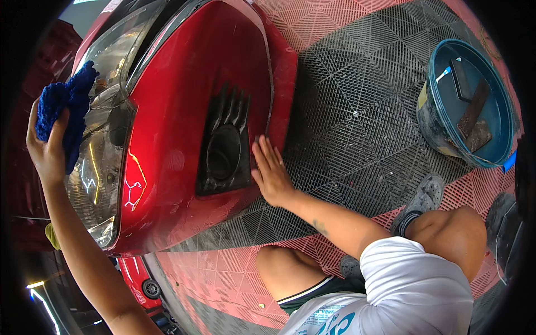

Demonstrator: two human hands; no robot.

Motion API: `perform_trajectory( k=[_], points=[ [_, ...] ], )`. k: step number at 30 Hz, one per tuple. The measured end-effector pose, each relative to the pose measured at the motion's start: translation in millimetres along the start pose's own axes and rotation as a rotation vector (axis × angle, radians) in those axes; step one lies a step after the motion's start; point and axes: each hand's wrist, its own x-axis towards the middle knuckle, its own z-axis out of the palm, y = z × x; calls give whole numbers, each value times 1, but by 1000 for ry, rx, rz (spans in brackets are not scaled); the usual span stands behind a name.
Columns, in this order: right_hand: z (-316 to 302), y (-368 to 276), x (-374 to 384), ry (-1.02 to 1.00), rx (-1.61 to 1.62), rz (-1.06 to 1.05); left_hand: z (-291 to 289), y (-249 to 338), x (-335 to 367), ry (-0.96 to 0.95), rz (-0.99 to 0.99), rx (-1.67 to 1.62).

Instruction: The person kneels in front of a red car and scrubs the front bumper and headlight area with a sponge, repeatedly dipping it into a bucket of water. They also wipe the surface with a blue cloth held in the other hand.

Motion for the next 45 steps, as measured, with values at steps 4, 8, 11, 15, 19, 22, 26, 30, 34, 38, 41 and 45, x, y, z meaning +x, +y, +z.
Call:
perform_trajectory(
  k=[4,8,11,15,19,22,26,30,34,38,41,45],
  points=[
    [-22,14,47,86,-66,-87,-3,-11,4,20,-3,-37],
    [-28,21,49,99,-114,-58,23,-18,10,54,13,-110],
    [-10,15,2,-73,-145,-55,15,-6,0,73,69,-50],
    [-33,12,85,128,-146,-173,-20,-13,15,-20,-17,-22],
    [-14,11,37,7,-121,-145,-3,-10,4,24,-9,-5],
    [-17,11,35,-47,-169,-132,-7,-12,6,3,30,48],
    [-29,8,84,105,-80,-121,-16,-23,12,2,6,16],
    [-22,18,31,48,-115,-32,23,-23,10,49,38,-26],
    [-34,1,95,242,32,-7,-8,-21,16,15,-15,-36],
    [-5,-15,40,51,40,41,-1,-21,1,29,29,29],
    [-38,0,95,258,62,-19,-4,-16,10,15,-11,-71],
    [-16,-8,72,187,87,-30,-7,-17,1,11,2,-43]
  ],
)
